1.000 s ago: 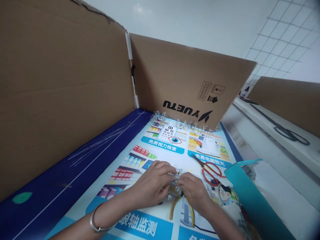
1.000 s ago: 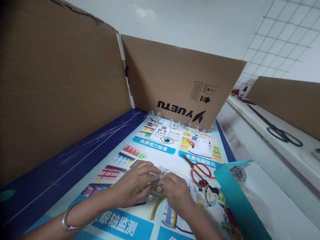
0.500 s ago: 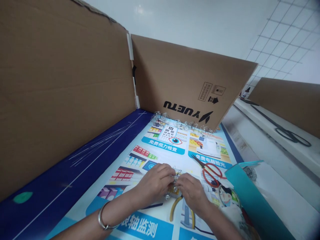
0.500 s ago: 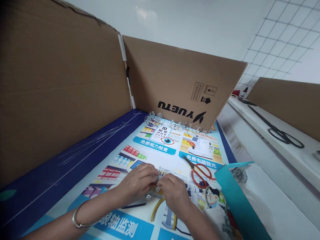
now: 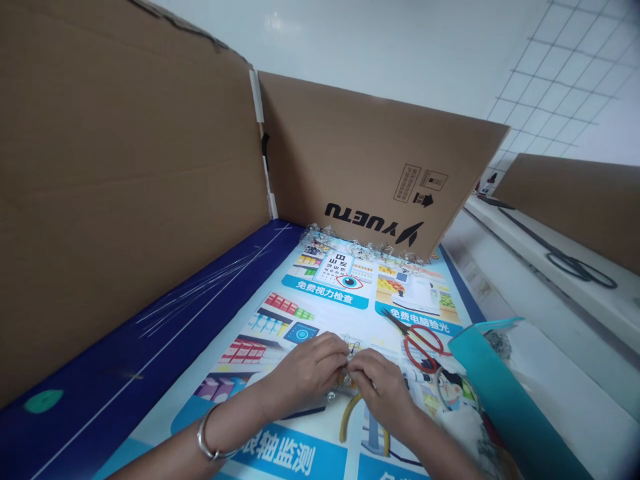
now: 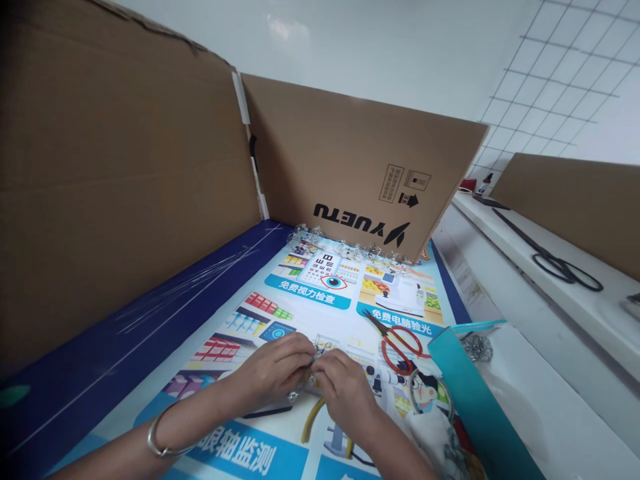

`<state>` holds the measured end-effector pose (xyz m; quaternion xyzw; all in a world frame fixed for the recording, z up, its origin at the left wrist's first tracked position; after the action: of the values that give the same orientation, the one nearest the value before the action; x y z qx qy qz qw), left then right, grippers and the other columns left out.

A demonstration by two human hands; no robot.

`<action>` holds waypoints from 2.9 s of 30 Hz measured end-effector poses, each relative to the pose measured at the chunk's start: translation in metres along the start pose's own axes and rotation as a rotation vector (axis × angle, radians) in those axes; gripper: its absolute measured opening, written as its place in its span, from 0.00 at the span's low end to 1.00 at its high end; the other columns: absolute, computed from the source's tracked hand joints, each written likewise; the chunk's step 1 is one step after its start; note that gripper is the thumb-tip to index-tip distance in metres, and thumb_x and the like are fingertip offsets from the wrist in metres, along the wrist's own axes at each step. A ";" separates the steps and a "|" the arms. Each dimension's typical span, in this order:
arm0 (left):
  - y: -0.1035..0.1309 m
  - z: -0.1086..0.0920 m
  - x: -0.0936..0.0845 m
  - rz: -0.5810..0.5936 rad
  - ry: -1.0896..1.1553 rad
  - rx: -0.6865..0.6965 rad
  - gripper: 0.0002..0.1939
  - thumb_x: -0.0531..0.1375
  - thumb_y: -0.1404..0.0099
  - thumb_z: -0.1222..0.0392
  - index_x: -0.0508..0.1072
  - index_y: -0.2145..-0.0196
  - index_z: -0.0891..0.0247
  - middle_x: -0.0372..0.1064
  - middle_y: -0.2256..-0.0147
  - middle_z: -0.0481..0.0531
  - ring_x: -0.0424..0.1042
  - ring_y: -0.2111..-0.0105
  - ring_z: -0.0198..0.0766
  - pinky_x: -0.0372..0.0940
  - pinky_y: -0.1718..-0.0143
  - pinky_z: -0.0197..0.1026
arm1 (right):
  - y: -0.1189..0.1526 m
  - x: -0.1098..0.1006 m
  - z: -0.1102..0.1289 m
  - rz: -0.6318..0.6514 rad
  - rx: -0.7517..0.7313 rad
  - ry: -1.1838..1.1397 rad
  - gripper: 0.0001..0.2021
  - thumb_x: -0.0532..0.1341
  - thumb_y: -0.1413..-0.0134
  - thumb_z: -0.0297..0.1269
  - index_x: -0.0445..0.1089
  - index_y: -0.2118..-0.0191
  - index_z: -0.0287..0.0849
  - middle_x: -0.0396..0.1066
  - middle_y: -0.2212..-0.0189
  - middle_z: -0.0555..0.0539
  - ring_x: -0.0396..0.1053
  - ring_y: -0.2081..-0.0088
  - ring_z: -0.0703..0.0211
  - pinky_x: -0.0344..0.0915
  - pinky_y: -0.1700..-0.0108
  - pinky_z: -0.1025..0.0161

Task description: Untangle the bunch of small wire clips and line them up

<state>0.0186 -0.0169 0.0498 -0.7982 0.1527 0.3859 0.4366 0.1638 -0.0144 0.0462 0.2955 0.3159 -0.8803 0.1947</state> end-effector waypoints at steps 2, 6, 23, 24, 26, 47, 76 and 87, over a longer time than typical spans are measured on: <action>0.000 -0.001 0.000 0.017 0.030 -0.016 0.08 0.52 0.40 0.72 0.67 0.64 0.66 0.67 0.63 0.54 0.64 0.62 0.38 0.64 0.60 0.43 | 0.000 0.000 0.001 -0.010 0.084 -0.006 0.07 0.53 0.47 0.25 0.65 0.67 0.42 0.67 0.70 0.49 0.65 0.67 0.63 0.62 0.63 0.66; 0.000 -0.003 0.001 0.008 0.075 -0.034 0.10 0.52 0.42 0.74 0.67 0.63 0.66 0.66 0.63 0.55 0.64 0.61 0.39 0.64 0.60 0.43 | 0.001 -0.001 -0.001 -0.039 0.271 -0.026 0.07 0.56 0.52 0.24 0.66 0.69 0.43 0.68 0.73 0.52 0.64 0.71 0.65 0.60 0.68 0.68; 0.009 -0.003 0.013 -0.195 -0.080 0.135 0.12 0.54 0.42 0.74 0.63 0.60 0.67 0.66 0.63 0.58 0.67 0.61 0.39 0.68 0.62 0.45 | 0.005 0.009 -0.007 -0.097 0.388 -0.258 0.13 0.55 0.52 0.26 0.68 0.60 0.43 0.71 0.71 0.50 0.68 0.71 0.64 0.65 0.68 0.67; 0.010 -0.002 0.014 -0.201 -0.072 0.133 0.13 0.55 0.42 0.75 0.63 0.59 0.67 0.66 0.62 0.58 0.66 0.61 0.40 0.68 0.62 0.45 | 0.005 0.008 -0.006 -0.104 0.376 -0.239 0.12 0.55 0.52 0.25 0.68 0.60 0.43 0.71 0.72 0.51 0.68 0.71 0.64 0.65 0.68 0.67; 0.013 -0.001 0.015 -0.225 -0.057 0.141 0.15 0.56 0.43 0.76 0.63 0.58 0.67 0.65 0.62 0.59 0.66 0.61 0.40 0.67 0.63 0.44 | 0.004 0.005 -0.002 -0.118 0.354 -0.188 0.12 0.55 0.52 0.25 0.68 0.62 0.43 0.70 0.72 0.51 0.67 0.71 0.64 0.64 0.68 0.68; 0.025 0.000 0.018 -0.249 -0.113 0.140 0.16 0.54 0.41 0.70 0.61 0.54 0.65 0.66 0.62 0.57 0.67 0.61 0.38 0.68 0.62 0.40 | -0.004 -0.008 0.012 0.023 -0.021 0.058 0.08 0.53 0.45 0.26 0.67 0.63 0.42 0.69 0.68 0.47 0.67 0.65 0.62 0.65 0.61 0.65; 0.005 -0.017 0.001 -0.158 -0.009 0.174 0.10 0.53 0.42 0.74 0.64 0.63 0.66 0.66 0.66 0.56 0.67 0.63 0.38 0.68 0.64 0.40 | 0.001 -0.013 0.020 0.042 -0.228 0.212 0.07 0.51 0.45 0.27 0.65 0.65 0.42 0.69 0.70 0.46 0.67 0.66 0.60 0.66 0.64 0.64; 0.006 -0.014 -0.001 -0.083 0.199 -0.021 0.09 0.54 0.42 0.74 0.64 0.63 0.64 0.64 0.61 0.55 0.65 0.59 0.36 0.65 0.58 0.38 | 0.000 -0.011 0.018 -0.066 -0.111 0.136 0.07 0.52 0.50 0.25 0.64 0.70 0.43 0.68 0.73 0.48 0.66 0.69 0.63 0.64 0.67 0.67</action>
<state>0.0214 -0.0319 0.0520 -0.8428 0.1580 0.2879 0.4265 0.1647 -0.0251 0.0649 0.3329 0.3862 -0.8453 0.1599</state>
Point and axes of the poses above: each hand's wrist, its own y-axis away from the middle knuckle, its own x-axis out of the palm, z = x × y, the point moved 4 cm from there along -y, towards the middle knuckle
